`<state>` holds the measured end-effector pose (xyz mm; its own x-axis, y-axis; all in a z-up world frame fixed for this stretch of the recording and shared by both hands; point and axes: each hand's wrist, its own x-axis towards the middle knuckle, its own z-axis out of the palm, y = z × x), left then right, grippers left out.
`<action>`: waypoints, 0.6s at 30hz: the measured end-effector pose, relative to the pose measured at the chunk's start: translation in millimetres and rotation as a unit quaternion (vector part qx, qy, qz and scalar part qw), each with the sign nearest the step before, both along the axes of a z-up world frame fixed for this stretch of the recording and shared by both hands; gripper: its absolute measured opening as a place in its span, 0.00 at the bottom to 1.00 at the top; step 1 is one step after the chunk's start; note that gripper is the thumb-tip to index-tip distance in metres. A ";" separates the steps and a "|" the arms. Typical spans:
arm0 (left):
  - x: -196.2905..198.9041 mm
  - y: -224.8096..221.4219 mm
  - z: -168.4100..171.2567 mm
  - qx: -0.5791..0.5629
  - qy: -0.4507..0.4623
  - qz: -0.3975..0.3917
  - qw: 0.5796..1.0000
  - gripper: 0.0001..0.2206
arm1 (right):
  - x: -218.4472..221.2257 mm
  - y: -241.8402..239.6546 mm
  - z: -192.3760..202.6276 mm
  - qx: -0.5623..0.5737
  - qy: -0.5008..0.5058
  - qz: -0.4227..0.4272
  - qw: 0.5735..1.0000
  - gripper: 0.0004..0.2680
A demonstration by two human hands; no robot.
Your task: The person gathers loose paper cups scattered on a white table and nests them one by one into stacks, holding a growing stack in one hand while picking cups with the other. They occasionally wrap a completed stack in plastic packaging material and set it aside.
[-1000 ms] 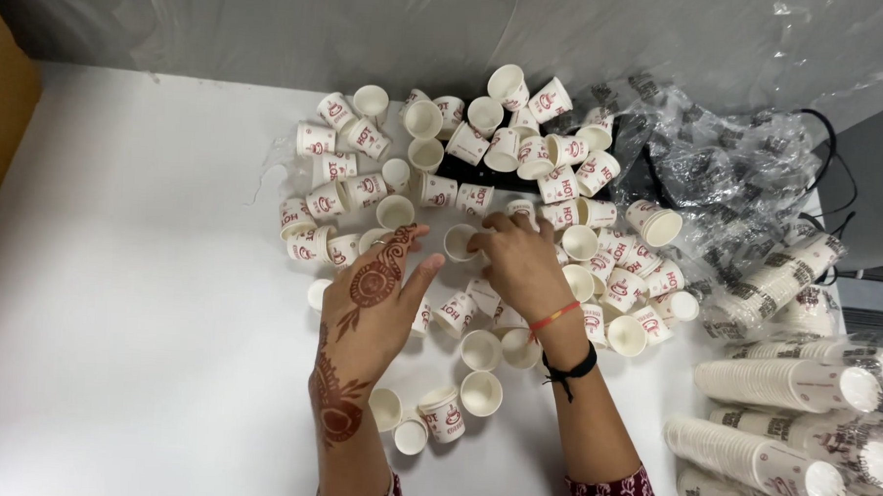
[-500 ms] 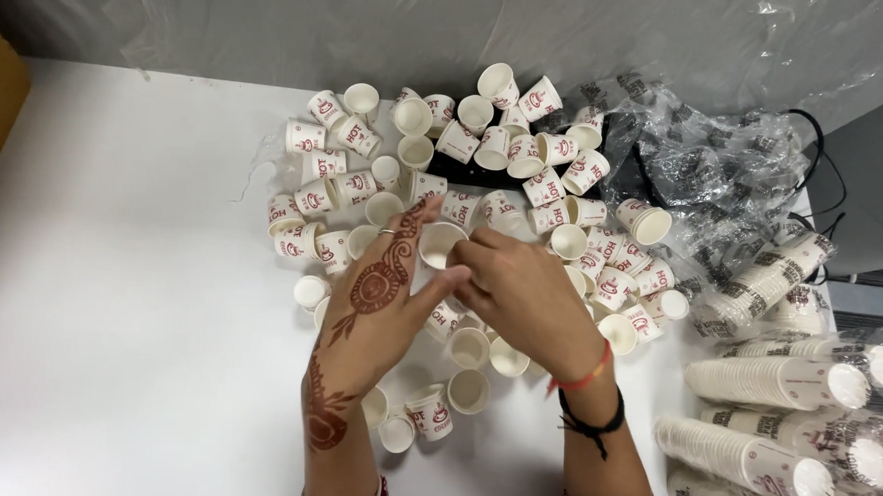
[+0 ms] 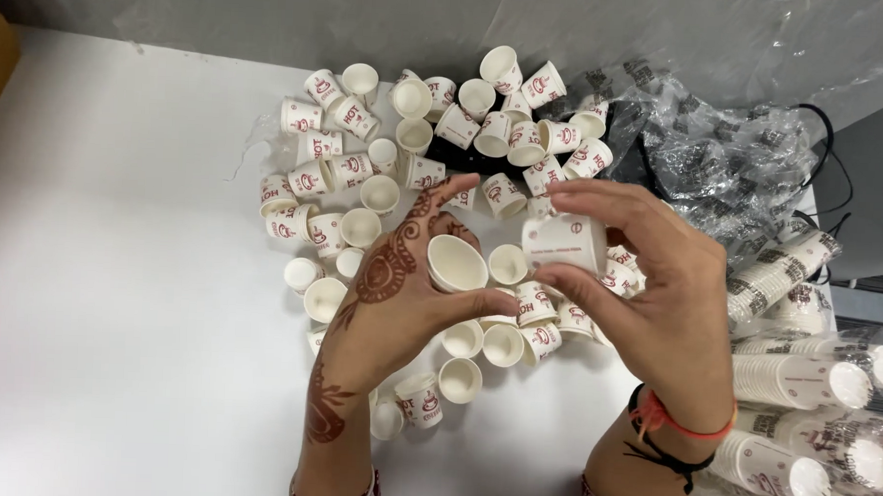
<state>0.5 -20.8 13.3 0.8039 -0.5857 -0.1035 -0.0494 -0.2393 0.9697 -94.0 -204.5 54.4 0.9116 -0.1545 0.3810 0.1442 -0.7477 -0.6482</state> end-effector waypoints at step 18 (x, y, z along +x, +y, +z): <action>-4.6 6.7 4.6 -0.049 -0.103 -0.008 0.993 0.26 | 0.9 16.0 -2.7 0.003 0.029 0.125 0.992 0.24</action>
